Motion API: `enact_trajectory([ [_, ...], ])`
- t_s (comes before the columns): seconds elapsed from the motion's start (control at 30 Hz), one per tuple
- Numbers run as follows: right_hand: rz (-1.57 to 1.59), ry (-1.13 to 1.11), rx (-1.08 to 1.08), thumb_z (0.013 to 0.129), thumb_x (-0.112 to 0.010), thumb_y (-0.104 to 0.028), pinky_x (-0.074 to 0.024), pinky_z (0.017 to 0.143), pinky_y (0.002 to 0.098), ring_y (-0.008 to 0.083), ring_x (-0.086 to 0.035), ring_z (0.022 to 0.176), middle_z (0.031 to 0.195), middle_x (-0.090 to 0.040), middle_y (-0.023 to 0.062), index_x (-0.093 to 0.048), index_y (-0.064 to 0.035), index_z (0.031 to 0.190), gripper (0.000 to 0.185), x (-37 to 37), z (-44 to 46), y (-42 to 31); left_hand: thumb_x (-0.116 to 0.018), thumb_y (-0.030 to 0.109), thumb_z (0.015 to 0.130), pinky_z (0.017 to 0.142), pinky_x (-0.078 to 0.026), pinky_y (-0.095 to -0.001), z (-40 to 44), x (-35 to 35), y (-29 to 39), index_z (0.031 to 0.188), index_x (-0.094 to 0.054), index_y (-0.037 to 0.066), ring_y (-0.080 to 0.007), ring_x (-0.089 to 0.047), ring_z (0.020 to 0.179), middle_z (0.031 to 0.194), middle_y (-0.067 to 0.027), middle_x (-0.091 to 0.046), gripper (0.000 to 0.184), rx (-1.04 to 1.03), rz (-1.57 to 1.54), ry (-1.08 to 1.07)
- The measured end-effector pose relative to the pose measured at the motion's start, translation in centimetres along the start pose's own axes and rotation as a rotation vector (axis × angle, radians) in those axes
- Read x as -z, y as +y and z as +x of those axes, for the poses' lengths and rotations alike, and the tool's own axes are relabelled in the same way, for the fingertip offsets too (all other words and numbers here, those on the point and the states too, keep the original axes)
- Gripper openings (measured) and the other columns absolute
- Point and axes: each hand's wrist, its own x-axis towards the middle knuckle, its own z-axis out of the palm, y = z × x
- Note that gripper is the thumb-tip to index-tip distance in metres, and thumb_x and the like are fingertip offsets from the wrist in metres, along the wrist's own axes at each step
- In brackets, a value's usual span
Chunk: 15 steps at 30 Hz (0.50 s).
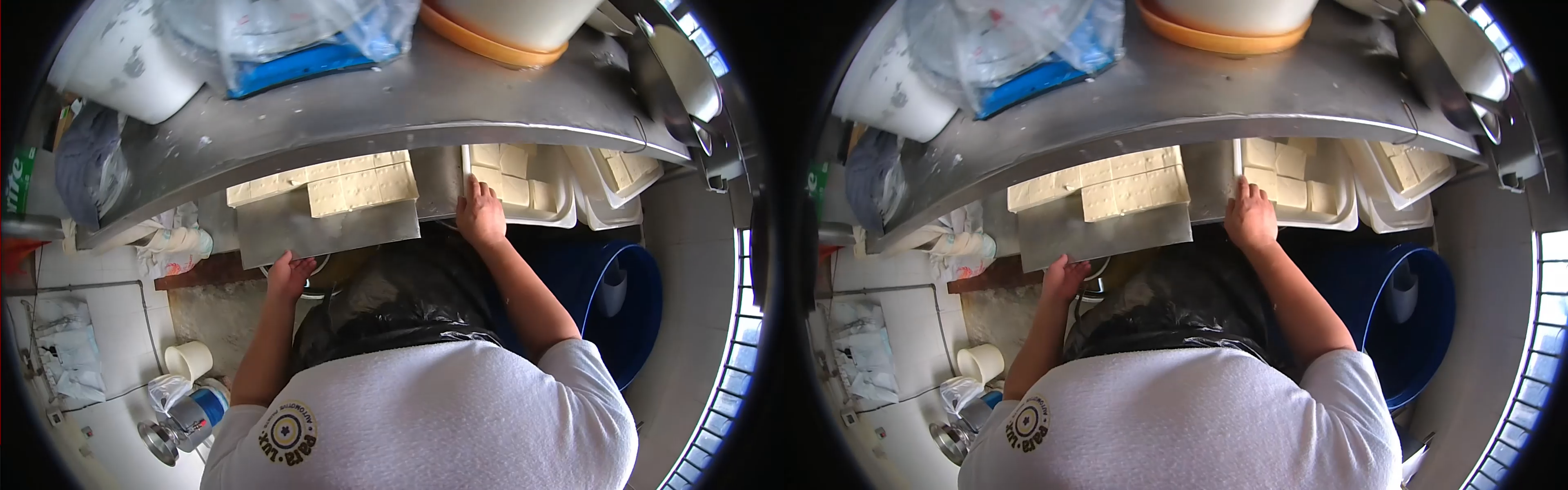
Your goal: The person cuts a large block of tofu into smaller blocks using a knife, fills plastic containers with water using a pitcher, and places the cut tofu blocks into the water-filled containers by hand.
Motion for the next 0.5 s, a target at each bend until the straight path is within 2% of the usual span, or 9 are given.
enact_trajectory([
  [0.03, -0.005, 0.006, 0.010, 0.095, -0.058, -0.021, -0.0523, 0.093, 0.0503, 0.0411, -0.062, 0.107, 0.116, -0.064, 0.0240, -0.048, 0.0038, 0.142, 0.054, 0.0, -0.3, 0.0, -0.053, 0.039, 0.107, 0.083, -0.058, -0.0541, -0.3, 0.0, 0.4, 0.103, -0.054, 0.004, -0.0368, -0.066, 0.100, 0.109, -0.0211, -0.065, 0.035, -0.003, -0.011, 0.002],
  [0.13, -0.020, 0.002, 0.041, 0.094, -0.059, -0.020, -0.0521, 0.093, 0.0506, 0.0414, -0.062, 0.106, 0.115, -0.064, 0.0242, -0.048, 0.0037, 0.143, 0.055, 0.0, -1.6, -0.2, -0.055, 0.040, 0.107, 0.079, -0.059, -0.0505, -2.7, -1.0, 1.9, 0.096, -0.056, 0.005, -0.0338, -0.068, 0.091, 0.099, -0.0178, -0.068, 0.037, 0.178, 0.091, 0.067],
  [0.2, -0.016, 0.020, 0.067, 0.093, -0.060, -0.020, -0.0520, 0.092, 0.0506, 0.0410, -0.062, 0.106, 0.114, -0.064, 0.0241, -0.048, 0.0037, 0.142, 0.056, -0.2, -2.3, -0.5, -0.058, 0.039, 0.106, 0.074, -0.058, -0.0483, -4.4, -2.9, 3.1, 0.090, -0.059, 0.005, -0.0312, -0.069, 0.083, 0.087, -0.0131, -0.069, 0.037, 0.300, 0.489, 0.051],
  [0.23, -0.018, 0.034, 0.066, 0.092, -0.061, -0.019, -0.0524, 0.091, 0.0503, 0.0409, -0.063, 0.104, 0.113, -0.064, 0.0240, -0.049, 0.0037, 0.142, 0.056, -0.3, -2.7, -0.8, -0.058, 0.039, 0.106, 0.074, -0.058, -0.0483, -4.9, -4.1, 3.7, 0.090, -0.059, 0.005, -0.0312, -0.069, 0.083, 0.087, -0.0131, -0.069, 0.037, 0.300, 0.483, 0.053],
  [0.3, -0.020, 0.033, 0.083, 0.092, -0.062, -0.018, -0.0527, 0.091, 0.0501, 0.0409, -0.063, 0.103, 0.112, -0.065, 0.0238, -0.050, 0.0038, 0.141, 0.055, -0.2, -3.5, -1.3, -0.064, 0.035, 0.103, 0.071, -0.057, -0.0472, -4.7, -6.5, 4.8, 0.089, -0.059, 0.004, -0.0359, -0.068, 0.075, 0.077, -0.0136, -0.068, 0.034, -0.142, 1.112, -0.038],
  [0.37, -0.028, 0.035, 0.092, 0.092, -0.062, -0.018, -0.0529, 0.090, 0.0500, 0.0409, -0.063, 0.102, 0.111, -0.065, 0.0237, -0.051, 0.0039, 0.140, 0.055, 0.0, -4.6, -2.0, -0.066, 0.026, 0.100, 0.078, -0.055, -0.0483, -1.5, -7.5, 5.5, 0.099, -0.063, 0.003, -0.0400, -0.067, 0.085, 0.088, -0.0188, -0.069, 0.024, -0.900, 1.420, 0.056],
  [0.43, -0.017, 0.038, 0.124, 0.091, -0.063, -0.016, -0.0531, 0.089, 0.0500, 0.0407, -0.064, 0.100, 0.110, -0.065, 0.0231, -0.052, 0.0041, 0.140, 0.054, 0.3, -5.5, -3.0, -0.066, 0.021, 0.097, 0.090, -0.052, -0.0493, 0.5, -10.0, 7.1, 0.116, -0.065, 0.004, -0.0424, -0.062, 0.100, 0.106, -0.0205, -0.068, 0.025, -1.277, 1.565, 0.230],
  [0.47, -0.025, 0.040, 0.117, 0.091, -0.063, -0.016, -0.0531, 0.089, 0.0500, 0.0407, -0.064, 0.100, 0.110, -0.065, 0.0231, -0.052, 0.0041, 0.140, 0.054, 0.3, -5.9, -3.4, -0.064, 0.017, 0.096, 0.099, -0.048, -0.0506, 1.2, -11.0, 8.6, 0.129, -0.064, 0.008, -0.0411, -0.058, 0.112, 0.121, -0.0179, -0.064, 0.034, -1.284, 1.654, 0.124],
  [0.5, -0.018, 0.034, 0.125, 0.091, -0.063, -0.016, -0.0530, 0.089, 0.0500, 0.0406, -0.064, 0.100, 0.110, -0.065, 0.0231, -0.052, 0.0040, 0.140, 0.054, 0.2, -6.3, -3.8, -0.064, 0.017, 0.096, 0.099, -0.048, -0.0503, 1.8, -11.8, 9.0, 0.127, -0.064, 0.008, -0.0408, -0.059, 0.111, 0.119, -0.0178, -0.065, 0.032, -1.287, 1.710, 0.122],
])
